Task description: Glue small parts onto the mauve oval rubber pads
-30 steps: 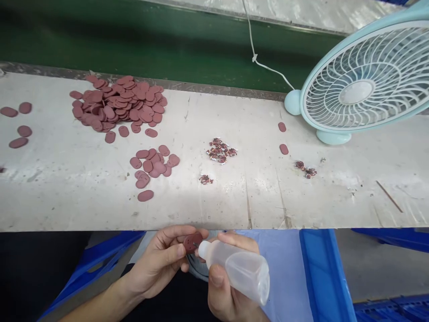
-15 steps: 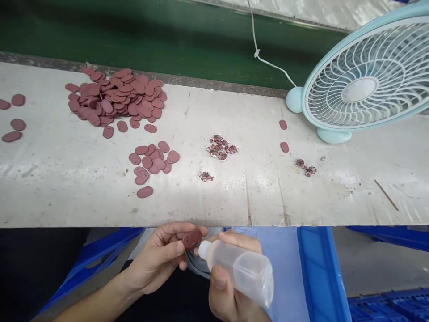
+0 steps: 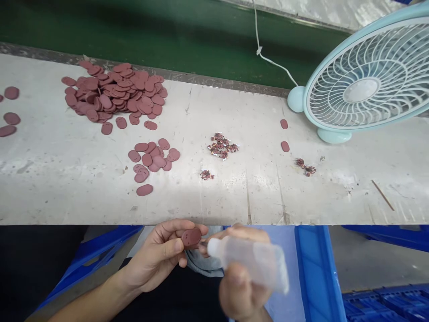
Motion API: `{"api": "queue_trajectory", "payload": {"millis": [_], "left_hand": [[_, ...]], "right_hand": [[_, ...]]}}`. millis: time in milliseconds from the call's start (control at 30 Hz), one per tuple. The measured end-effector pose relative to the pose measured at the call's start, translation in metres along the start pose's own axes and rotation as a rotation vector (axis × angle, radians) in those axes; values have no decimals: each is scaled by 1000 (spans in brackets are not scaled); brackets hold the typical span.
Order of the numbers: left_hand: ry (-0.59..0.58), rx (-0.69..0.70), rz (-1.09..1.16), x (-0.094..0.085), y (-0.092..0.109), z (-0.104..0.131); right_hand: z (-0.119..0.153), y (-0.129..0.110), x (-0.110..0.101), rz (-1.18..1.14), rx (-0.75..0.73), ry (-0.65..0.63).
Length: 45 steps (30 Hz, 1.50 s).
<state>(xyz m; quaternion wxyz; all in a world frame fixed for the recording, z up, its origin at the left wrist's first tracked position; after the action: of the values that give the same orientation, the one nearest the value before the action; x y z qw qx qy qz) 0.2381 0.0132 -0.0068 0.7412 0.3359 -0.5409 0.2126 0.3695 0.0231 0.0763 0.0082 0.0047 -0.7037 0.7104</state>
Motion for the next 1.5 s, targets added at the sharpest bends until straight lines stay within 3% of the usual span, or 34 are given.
{"api": "queue_trajectory", "payload": {"millis": [100, 233, 333, 400, 533, 600, 700, 733, 800, 867, 933, 1033, 1133, 1267, 1500], "left_hand": [[5, 6, -4, -1, 2, 2], [27, 13, -10, -6, 6, 4], [60, 29, -4, -12, 12, 7], [89, 43, -5, -17, 17, 10], [134, 61, -14, -24, 25, 15], [146, 72, -17, -25, 28, 17], [155, 70, -21, -24, 30, 17], [159, 68, -24, -24, 30, 18], [166, 62, -33, -24, 31, 19], [172, 61, -39, -25, 32, 20], [180, 68, -41, -26, 33, 22], [177, 107, -57, -27, 38, 22], [155, 167, -100, -25, 43, 20], [128, 235, -196, -20, 47, 16], [78, 278, -373, -13, 50, 17]], "right_hand": [[-32, 10, -30, -500, 62, 120], [-70, 59, -54, -1521, 300, 72], [-83, 68, -67, -1950, 327, -26], [-83, 60, -68, -1833, 248, -130], [-71, 36, -51, -615, 100, -113], [-72, 24, -31, 0, 83, -77], [-91, 19, 10, 824, 60, -142], [-99, 21, 22, 1030, 46, -168], [-113, 27, 34, 1206, 40, -207], [-121, 29, 35, 1231, 60, -212], [-118, 26, 29, 1107, 98, -194], [-94, 20, 18, 631, 182, -186], [-61, 17, 24, 247, 252, -294], [-33, 5, 40, 162, 182, -418], [-27, 3, 47, 123, 173, -337]]}}
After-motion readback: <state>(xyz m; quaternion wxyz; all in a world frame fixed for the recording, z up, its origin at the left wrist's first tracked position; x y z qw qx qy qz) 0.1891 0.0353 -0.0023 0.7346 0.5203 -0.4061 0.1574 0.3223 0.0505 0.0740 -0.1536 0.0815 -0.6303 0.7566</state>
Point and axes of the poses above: each hand's wrist, its own z-axis away from the middle knuckle, its own x-axis out of the palm, y = z × x, the point moved 9 cm from there along -z, towards the middle knuckle, and after that the axes turned 11 degrees about -y, right-handed, at the moved point
